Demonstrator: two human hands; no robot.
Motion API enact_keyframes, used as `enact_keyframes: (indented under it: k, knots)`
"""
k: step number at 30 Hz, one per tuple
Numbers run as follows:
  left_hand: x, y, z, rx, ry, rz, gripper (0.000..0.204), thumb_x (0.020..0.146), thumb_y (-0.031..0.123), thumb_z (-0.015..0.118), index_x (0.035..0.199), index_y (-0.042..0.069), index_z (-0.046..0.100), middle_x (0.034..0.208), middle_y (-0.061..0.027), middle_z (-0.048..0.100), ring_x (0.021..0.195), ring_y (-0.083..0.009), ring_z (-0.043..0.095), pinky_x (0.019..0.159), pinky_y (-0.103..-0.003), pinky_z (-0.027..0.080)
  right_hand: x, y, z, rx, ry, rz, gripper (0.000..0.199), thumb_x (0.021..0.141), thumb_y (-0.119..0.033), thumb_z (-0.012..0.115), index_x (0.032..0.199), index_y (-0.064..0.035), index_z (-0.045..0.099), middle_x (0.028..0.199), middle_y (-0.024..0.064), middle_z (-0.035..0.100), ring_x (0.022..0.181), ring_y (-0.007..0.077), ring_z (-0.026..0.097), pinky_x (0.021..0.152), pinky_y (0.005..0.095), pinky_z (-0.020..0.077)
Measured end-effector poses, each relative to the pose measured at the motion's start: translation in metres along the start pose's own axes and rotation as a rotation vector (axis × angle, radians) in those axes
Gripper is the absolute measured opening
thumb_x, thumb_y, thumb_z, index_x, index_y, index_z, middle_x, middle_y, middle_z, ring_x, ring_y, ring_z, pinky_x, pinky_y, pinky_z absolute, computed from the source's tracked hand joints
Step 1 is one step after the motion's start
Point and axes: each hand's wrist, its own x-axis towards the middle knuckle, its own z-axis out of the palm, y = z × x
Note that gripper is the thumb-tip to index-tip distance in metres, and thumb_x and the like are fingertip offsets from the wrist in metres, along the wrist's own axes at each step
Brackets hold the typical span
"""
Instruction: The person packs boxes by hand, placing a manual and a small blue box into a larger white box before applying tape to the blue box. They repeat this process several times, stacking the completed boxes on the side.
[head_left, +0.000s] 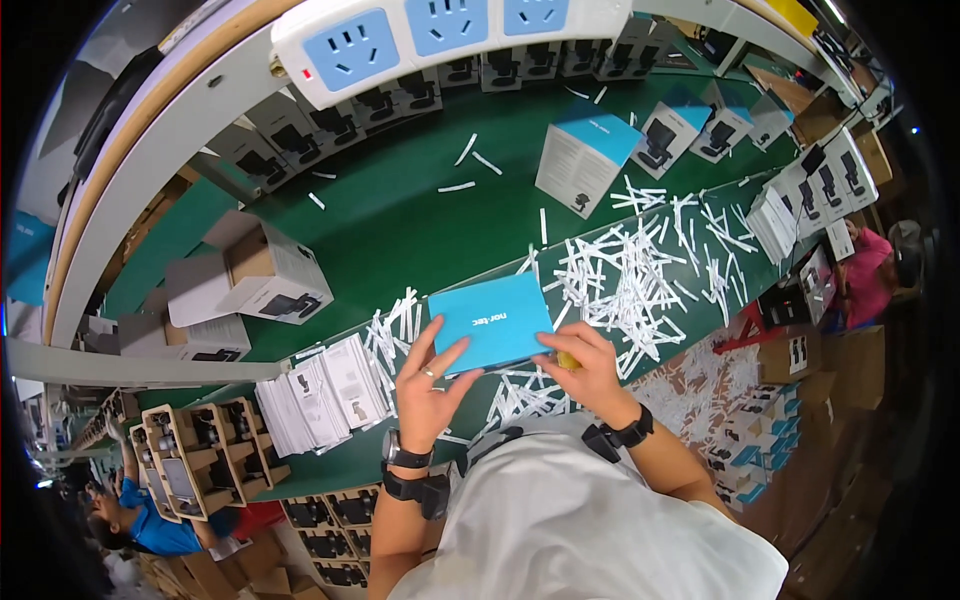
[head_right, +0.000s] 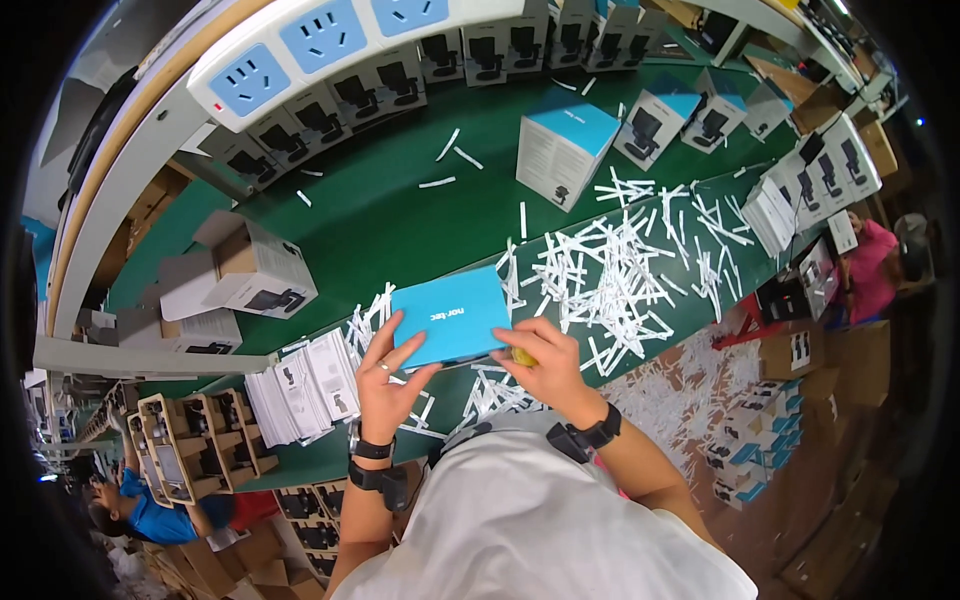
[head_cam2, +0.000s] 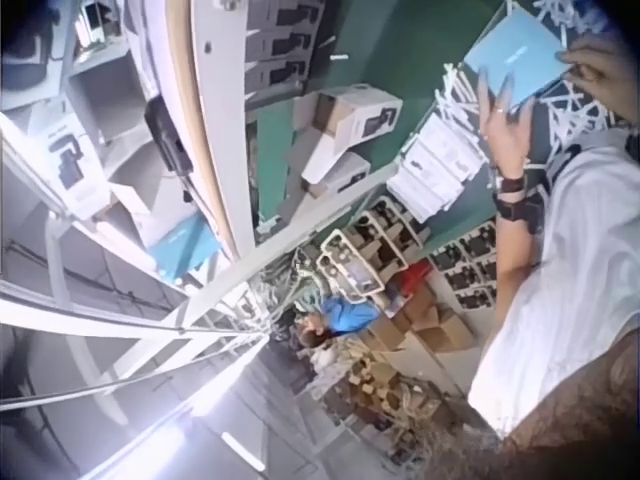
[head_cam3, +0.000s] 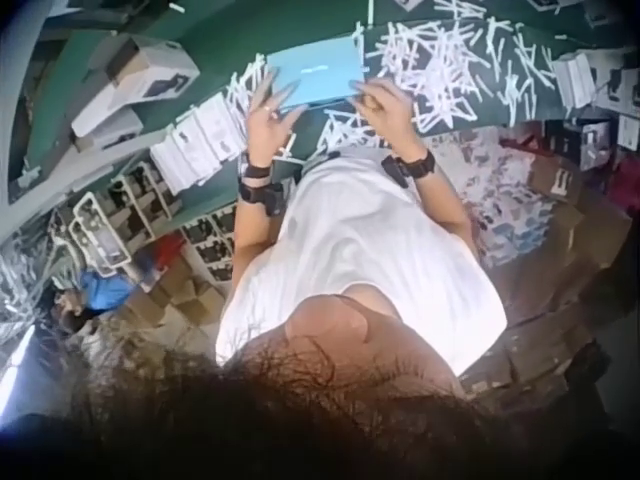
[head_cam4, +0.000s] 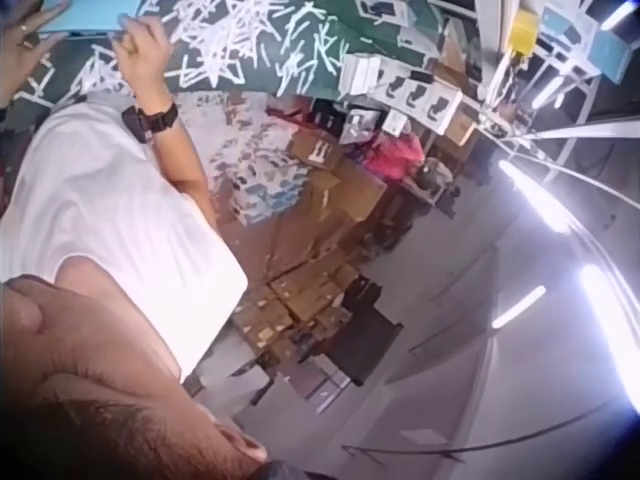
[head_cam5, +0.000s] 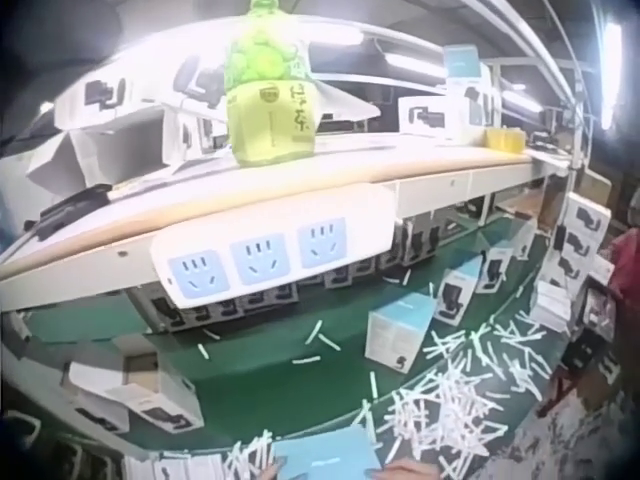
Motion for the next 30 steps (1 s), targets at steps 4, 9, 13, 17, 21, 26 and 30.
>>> enact_keyframes:
  k: [4,9,13,17,21,26,30]
  knots:
    - [-0.01,-0.018,0.007,0.024,0.029,-0.017,0.054,0.073,0.01,0.085,0.124,0.011,0.068,0.146,-0.0168,0.05,0.123,-0.0353,0.057,0.096,-0.041,0.051,-0.006,0.019,0.013,0.007,0.126,-0.068,0.036,0.073,-0.01,0.084,0.107,-0.0101,0.075,0.098,0.007,0.062,0.068,0.0158,0.064,0.057,0.0246,0.0524]
    - [-0.018,-0.025,0.007,0.318,-0.087,0.165,0.06,0.076,0.019,0.082,0.133,0.017,0.061,0.152,-0.0138,0.042,0.139,-0.0399,0.038,0.102,-0.046,0.046,-0.007,0.025,-0.006,-0.234,-0.004,-0.132,0.043,0.072,-0.007,0.082,0.113,-0.0125,0.073,0.107,0.0087,0.063,0.064,0.0132,0.06,0.055,0.0248,0.0512]
    - [-0.003,0.006,0.007,0.663,-0.169,0.246,0.07,0.085,0.029,0.072,0.145,0.006,0.045,0.155,-0.0135,0.037,0.143,-0.0396,0.032,0.113,-0.049,0.032,-0.005,0.017,-0.006,-0.26,-0.105,-0.215,0.05,0.07,-0.002,0.077,0.119,-0.0136,0.07,0.125,0.0119,0.064,0.064,0.0143,0.063,0.054,0.0255,0.0524]
    - [0.0,0.013,0.051,0.72,-0.197,0.212,0.063,0.088,0.028,0.067,0.142,0.002,0.046,0.153,-0.0129,0.04,0.141,-0.0337,0.037,0.113,-0.047,0.032,-0.019,0.018,0.004,-0.326,-0.134,-0.226,0.048,0.073,-0.004,0.073,0.121,-0.0115,0.068,0.123,0.0101,0.066,0.071,0.0189,0.07,0.055,0.0266,0.0542]
    - [0.0,-0.006,0.052,0.761,-0.116,0.303,0.061,0.087,0.029,0.07,0.139,0.004,0.051,0.15,-0.0117,0.045,0.137,-0.0326,0.043,0.11,-0.045,0.036,0.008,0.031,-0.003,-0.22,-0.185,-0.304,0.051,0.074,-0.014,0.078,0.124,-0.0138,0.067,0.137,0.0135,0.058,0.07,0.0196,0.069,0.058,0.0275,0.055]
    - [0.019,-0.015,0.029,0.537,-0.172,0.418,0.06,0.083,0.032,0.075,0.134,0.006,0.057,0.141,-0.0075,0.055,0.129,-0.0312,0.052,0.103,-0.045,0.043,0.06,0.044,-0.004,0.028,-0.356,-0.13,0.079,0.061,-0.037,0.092,0.132,-0.018,0.063,0.155,0.0193,0.032,0.069,0.0192,0.066,0.062,0.0303,0.056]
    - [0.064,0.0,-0.001,0.592,-0.195,0.271,0.093,0.07,0.052,0.081,0.141,0.003,0.047,0.146,-0.0285,0.038,0.128,-0.0484,0.043,0.103,-0.059,0.038,0.059,0.058,0.008,0.187,-0.382,-0.011,0.086,0.059,-0.03,0.094,0.137,-0.0169,0.06,0.155,0.0208,0.028,0.096,0.0242,0.066,0.076,0.0334,0.0563]
